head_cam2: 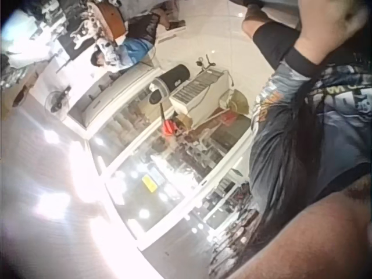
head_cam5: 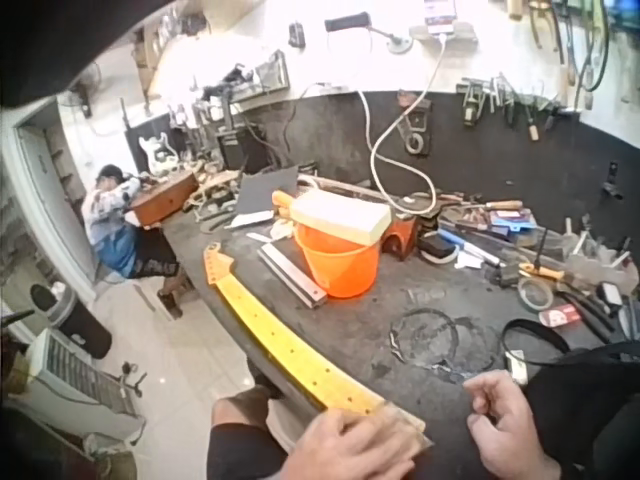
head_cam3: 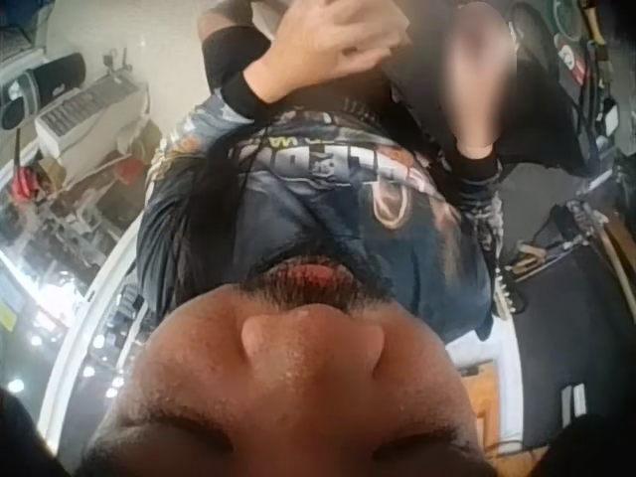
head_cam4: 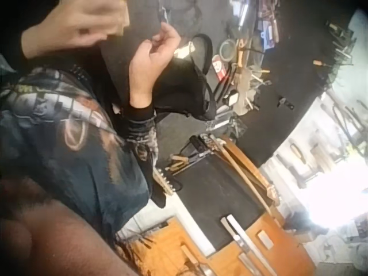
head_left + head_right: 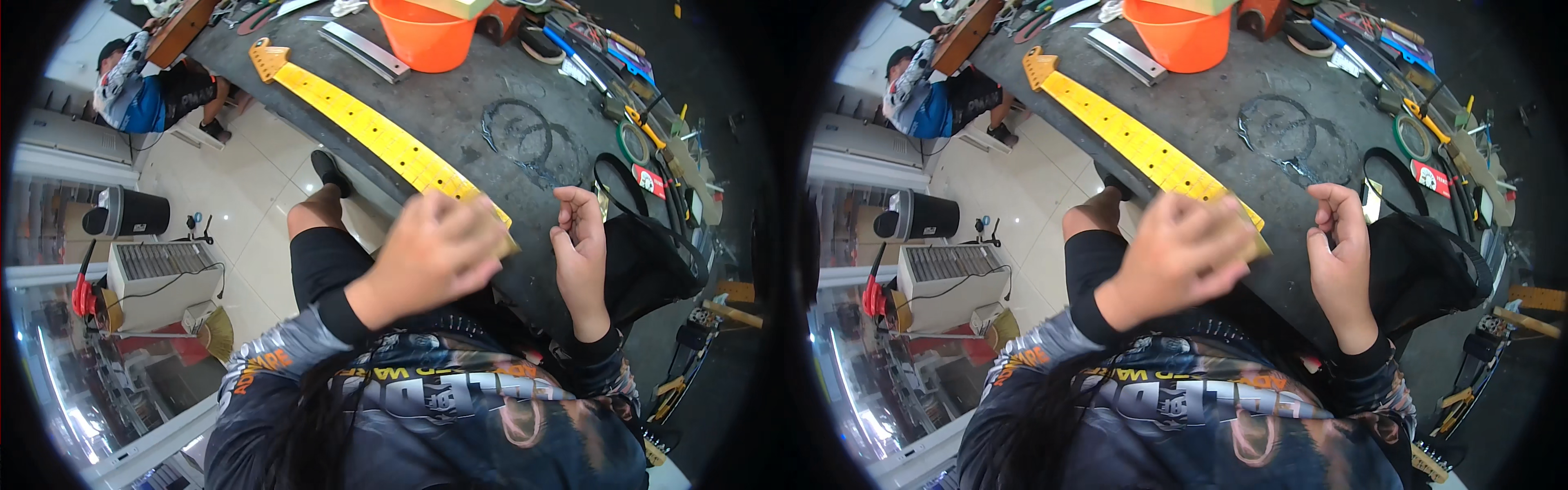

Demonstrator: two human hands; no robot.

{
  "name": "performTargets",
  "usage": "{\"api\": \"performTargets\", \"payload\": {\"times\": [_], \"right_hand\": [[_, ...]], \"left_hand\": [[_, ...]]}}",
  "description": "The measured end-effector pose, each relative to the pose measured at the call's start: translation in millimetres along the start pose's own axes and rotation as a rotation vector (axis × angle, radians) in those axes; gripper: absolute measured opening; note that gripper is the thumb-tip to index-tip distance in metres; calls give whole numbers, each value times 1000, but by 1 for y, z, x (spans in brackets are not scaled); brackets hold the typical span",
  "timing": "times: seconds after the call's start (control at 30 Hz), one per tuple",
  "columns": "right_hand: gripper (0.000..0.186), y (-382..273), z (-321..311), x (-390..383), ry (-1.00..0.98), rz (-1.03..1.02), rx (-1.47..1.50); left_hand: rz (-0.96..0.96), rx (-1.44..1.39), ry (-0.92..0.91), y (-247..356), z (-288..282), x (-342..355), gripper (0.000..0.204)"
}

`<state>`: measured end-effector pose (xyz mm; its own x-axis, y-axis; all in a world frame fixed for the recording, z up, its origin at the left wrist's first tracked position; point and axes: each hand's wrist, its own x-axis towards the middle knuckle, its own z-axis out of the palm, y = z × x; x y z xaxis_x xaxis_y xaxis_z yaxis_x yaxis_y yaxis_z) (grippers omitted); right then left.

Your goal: Sanding the fretboard of an electric guitar neck.

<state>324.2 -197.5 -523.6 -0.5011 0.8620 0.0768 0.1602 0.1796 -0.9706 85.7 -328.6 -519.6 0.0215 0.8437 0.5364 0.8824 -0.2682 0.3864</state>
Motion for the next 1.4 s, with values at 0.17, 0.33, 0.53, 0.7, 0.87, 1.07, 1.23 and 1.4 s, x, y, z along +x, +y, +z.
{"api": "performTargets", "payload": {"times": [0.17, 0.33, 0.53, 0.7, 0.87, 1.07, 1.23, 1.4], "right_hand": [[49, 1, 4, 1, -6, -31, -14], [50, 1, 6, 0, -9, -11, 28], [51, 2, 13, 2, -38, 68, 26], [52, -11, 22, -1, -14, 57, -2], [52, -23, 31, 3, -36, 91, -5], [52, -12, 44, 27, 10, 92, 139], [53, -4, 42, 31, 20, 61, 139], [53, -4, 33, 31, 34, 53, 90]], "left_hand": [[-165, 241, 116, -47, -19, 0, 33], [116, -90, 119, 8, 14, -9, 31], [-120, 111, 64, -25, -6, 0, 38], [-35, -36, 51, -24, -4, -9, 42], [-97, -14, -53, -24, -8, -10, 40], [-79, 111, 114, -63, -15, -12, 45], [24, -108, 29, -9, 6, -23, 39], [-205, 154, 175, -79, -28, -8, 37]]}}
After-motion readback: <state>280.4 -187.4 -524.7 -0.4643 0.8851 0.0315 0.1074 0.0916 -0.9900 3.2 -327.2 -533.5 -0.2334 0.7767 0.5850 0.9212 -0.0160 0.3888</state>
